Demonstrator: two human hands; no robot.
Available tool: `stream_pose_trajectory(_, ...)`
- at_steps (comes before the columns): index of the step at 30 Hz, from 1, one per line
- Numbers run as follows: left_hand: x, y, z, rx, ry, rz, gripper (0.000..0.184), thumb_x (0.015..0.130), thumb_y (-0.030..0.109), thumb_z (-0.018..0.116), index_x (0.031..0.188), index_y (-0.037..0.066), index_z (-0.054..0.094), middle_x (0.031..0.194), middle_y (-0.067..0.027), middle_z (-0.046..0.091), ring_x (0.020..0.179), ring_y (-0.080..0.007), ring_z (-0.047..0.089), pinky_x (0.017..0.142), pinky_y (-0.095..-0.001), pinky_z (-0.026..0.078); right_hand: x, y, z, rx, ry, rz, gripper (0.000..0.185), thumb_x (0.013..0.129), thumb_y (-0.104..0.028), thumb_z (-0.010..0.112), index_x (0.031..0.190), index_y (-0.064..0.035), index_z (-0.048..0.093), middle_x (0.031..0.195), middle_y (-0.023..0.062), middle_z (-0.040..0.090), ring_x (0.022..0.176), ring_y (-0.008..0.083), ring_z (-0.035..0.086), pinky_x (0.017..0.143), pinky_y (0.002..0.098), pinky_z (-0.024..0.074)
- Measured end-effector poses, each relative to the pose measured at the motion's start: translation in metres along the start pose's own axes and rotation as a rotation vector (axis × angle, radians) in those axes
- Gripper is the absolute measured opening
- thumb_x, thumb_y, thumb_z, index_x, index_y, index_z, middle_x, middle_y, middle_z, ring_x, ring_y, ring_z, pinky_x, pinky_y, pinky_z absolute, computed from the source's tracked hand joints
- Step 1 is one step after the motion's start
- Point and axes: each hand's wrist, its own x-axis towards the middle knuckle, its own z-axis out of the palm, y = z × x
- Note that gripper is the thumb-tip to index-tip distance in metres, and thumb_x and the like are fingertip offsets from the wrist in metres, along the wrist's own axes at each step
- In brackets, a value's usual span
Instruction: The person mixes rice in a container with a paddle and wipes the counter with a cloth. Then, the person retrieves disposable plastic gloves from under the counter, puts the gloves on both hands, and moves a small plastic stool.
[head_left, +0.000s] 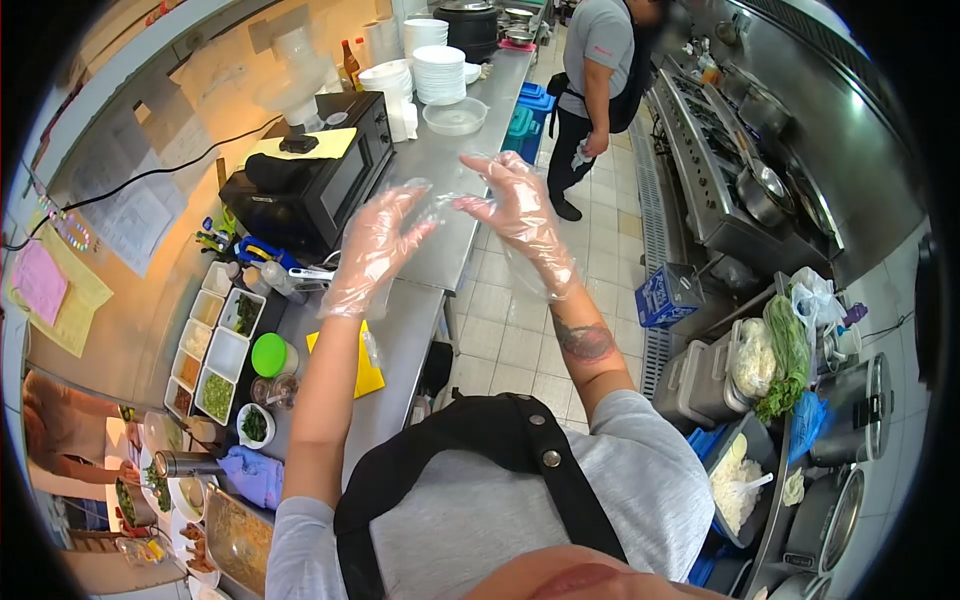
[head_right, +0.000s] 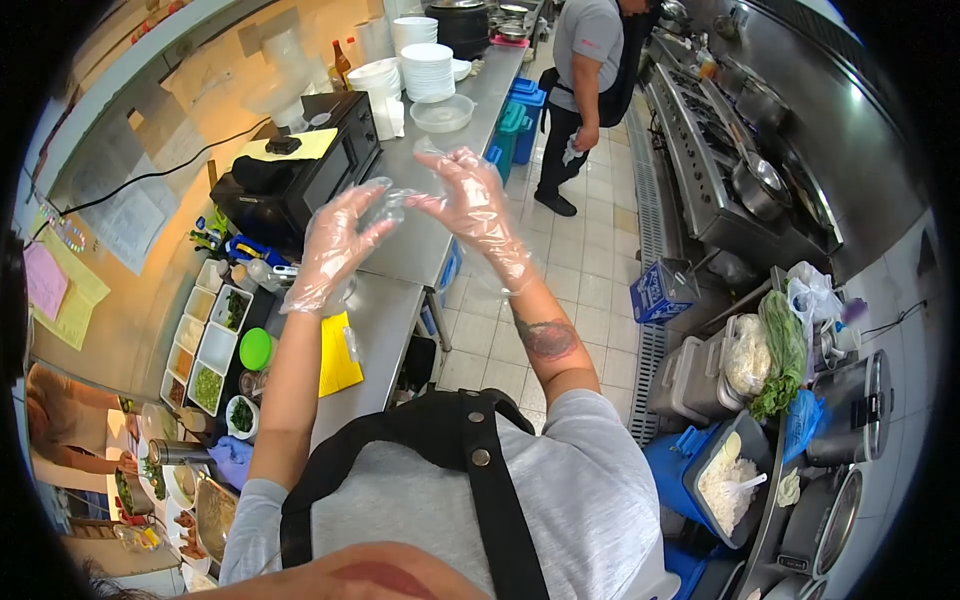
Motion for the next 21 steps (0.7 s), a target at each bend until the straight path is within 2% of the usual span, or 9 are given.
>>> stream_pose_trajectory(2, -0.005, -0.011, 0.008, 0.072, -0.03, 0.105, 0.042, 0.08, 0.028, 0.068, 0.115, 0.004, 0.061, 0.114, -0.016, 0.062, 0.103, -0.0348, 0.059, 0.09, -0.0407, 0.046, 0.007, -0.01, 0.004, 0.028, 0.022, 0.006, 0.07, 0.066, -0.036, 0.081, 0.126, -0.0096, 0.055, 0.107, 0.0182, 0.058, 0.098, 0.0341, 0.058, 0.082, 0.0414, 0.0472)
stream_pose_trajectory(3, -0.007, -0.002, 0.001, -0.017, -0.15, -0.039, 0.045, 0.082, 0.031, 0.066, 0.116, 0.003, 0.059, 0.116, -0.0184, 0.06, 0.105, -0.0359, 0.058, 0.093, -0.042, 0.044, 0.012, -0.01, 0.007, 0.015, -0.085, 0.024, 0.087, 0.065, -0.042, 0.08, 0.137, -0.0103, 0.042, 0.127, 0.0225, 0.049, 0.114, 0.0405, 0.05, 0.095, 0.0431, 0.0431)
stream_pose_trajectory(6, -0.023, -0.007, 0.005, 0.121, -0.482, -0.164, 0.043, 0.081, 0.028, 0.066, 0.116, 0.003, 0.059, 0.116, -0.0201, 0.06, 0.106, -0.0362, 0.057, 0.093, -0.0419, 0.044, 0.032, -0.019, 0.007, 0.004, 0.012, -0.111, 0.095, 0.065, -0.043, 0.081, 0.141, -0.0088, 0.035, 0.139, 0.0225, 0.04, 0.127, 0.038, 0.041, 0.104, 0.0418, 0.0362)
stream_pose_trajectory(9, -0.051, -0.026, 0.029, 0.064, -0.457, -0.076, 0.043, 0.08, 0.027, 0.067, 0.115, 0.002, 0.059, 0.111, -0.0212, 0.062, 0.105, -0.0379, 0.057, 0.091, -0.0448, 0.044, 0.063, -0.013, -0.013, 0.19, 0.424, -0.234, 0.102, 0.064, -0.046, 0.081, 0.143, -0.0063, 0.03, 0.146, 0.0192, 0.032, 0.134, 0.0334, 0.033, 0.109, 0.042, 0.0288)
stream_pose_trajectory(10, -0.059, -0.026, 0.032, 0.053, -0.446, -0.074, 0.044, 0.08, 0.028, 0.067, 0.115, 0.002, 0.059, 0.11, -0.0213, 0.062, 0.104, -0.0381, 0.057, 0.091, -0.0453, 0.044, 0.068, -0.015, -0.018, 0.574, 0.319, -0.152, 0.099, 0.069, -0.053, 0.075, 0.143, -0.0037, 0.03, 0.147, 0.0149, 0.032, 0.136, 0.0293, 0.03, 0.109, 0.0432, 0.0267)
stream_pose_trajectory(12, -0.079, -0.032, 0.042, 0.078, -0.587, -0.183, 0.05, 0.083, 0.037, 0.062, 0.116, 0.0, 0.059, 0.116, -0.0211, 0.06, 0.109, -0.0372, 0.055, 0.096, -0.0418, 0.042, 0.064, -0.015, -0.033, 1.243, -0.039, 0.02, 0.078, 0.081, -0.039, 0.07, 0.139, 0.0006, 0.037, 0.141, 0.0166, 0.042, 0.13, 0.026, 0.04, 0.107, 0.0345, 0.0297)
stream_pose_trajectory(13, -0.094, -0.041, 0.055, 0.08, -0.596, -0.176, 0.05, 0.083, 0.038, 0.062, 0.116, 0.0, 0.059, 0.116, -0.0214, 0.06, 0.109, -0.0372, 0.056, 0.095, -0.042, 0.043, 0.064, -0.007, -0.025, 1.028, 0.0, -0.076, 0.062, 0.088, -0.035, 0.062, 0.136, -0.0004, 0.043, 0.135, 0.0137, 0.05, 0.127, 0.0229, 0.044, 0.105, 0.0338, 0.0328)
stream_pose_trajectory(16, -0.122, -0.026, 0.057, 0.089, -0.788, -0.285, 0.049, 0.082, 0.038, 0.063, 0.116, 0.002, 0.059, 0.115, -0.0217, 0.06, 0.108, -0.0372, 0.056, 0.094, -0.0426, 0.043, 0.036, -0.018, -0.021, 0.646, -0.006, -0.078, 0.054, 0.091, -0.035, 0.057, 0.131, -0.0006, 0.048, 0.13, 0.0133, 0.054, 0.123, 0.0236, 0.049, 0.102, 0.0346, 0.0363)
stream_pose_trajectory(21, -0.203, -0.035, 0.074, -0.033, -0.821, -0.345, 0.047, 0.081, 0.036, 0.065, 0.116, 0.005, 0.06, 0.112, -0.0214, 0.061, 0.106, -0.0374, 0.057, 0.092, -0.0432, 0.044, -0.057, 0.016, 0.045, 0.467, -0.428, 0.208, 0.05, 0.09, -0.041, 0.056, 0.121, -0.0009, 0.056, 0.118, 0.021, 0.059, 0.11, 0.0318, 0.057, 0.093, 0.0377, 0.0444)
